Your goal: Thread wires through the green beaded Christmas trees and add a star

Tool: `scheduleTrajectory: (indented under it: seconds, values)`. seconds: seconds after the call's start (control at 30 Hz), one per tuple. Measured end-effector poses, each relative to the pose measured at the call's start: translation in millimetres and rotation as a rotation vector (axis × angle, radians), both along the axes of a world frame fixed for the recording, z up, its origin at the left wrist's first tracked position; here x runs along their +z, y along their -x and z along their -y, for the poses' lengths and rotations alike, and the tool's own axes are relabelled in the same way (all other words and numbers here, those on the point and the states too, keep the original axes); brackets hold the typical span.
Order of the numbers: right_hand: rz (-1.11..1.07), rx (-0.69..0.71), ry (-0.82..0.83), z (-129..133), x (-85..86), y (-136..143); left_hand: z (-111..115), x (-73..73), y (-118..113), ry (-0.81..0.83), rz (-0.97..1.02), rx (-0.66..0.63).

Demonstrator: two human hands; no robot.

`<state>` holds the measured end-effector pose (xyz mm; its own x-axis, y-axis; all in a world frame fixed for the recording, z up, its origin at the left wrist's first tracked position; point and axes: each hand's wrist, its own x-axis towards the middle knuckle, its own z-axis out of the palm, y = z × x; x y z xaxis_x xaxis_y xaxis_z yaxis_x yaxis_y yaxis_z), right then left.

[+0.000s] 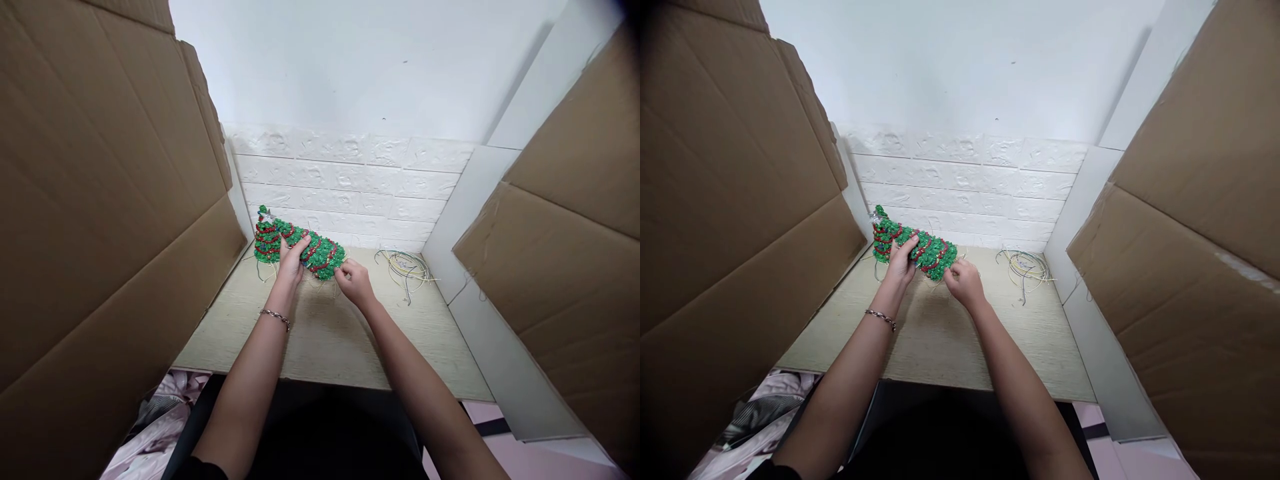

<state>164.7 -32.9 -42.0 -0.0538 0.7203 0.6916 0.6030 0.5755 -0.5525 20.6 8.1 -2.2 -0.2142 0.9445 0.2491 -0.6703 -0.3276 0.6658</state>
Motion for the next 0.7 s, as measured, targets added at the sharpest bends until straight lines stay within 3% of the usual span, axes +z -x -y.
scheduleTrajectory:
  seconds: [0.2,0.4,0.5,0.7]
  values:
    - [-0.306,0.016,0.252,-1.3,2.0,1.4,3.4,4.4,-0.9,-0.040,-0.043,-0.007]
    - [-0.676,0.068,0.571,-8.9,6.6,-3.1,6.4,1.3,-0.5,-0.016,-0.139,-0.120]
    - [-0.696,0.081,0.581,-12.7,3.8,-6.9,5.9,-0.5,0.3,-0.042,-0.172,-0.174]
    - [-0.677,0.030,0.511,-15.4,-2.8,-10.9,-1.9,-3.2,-2.1,-0.122,-0.055,-0.232]
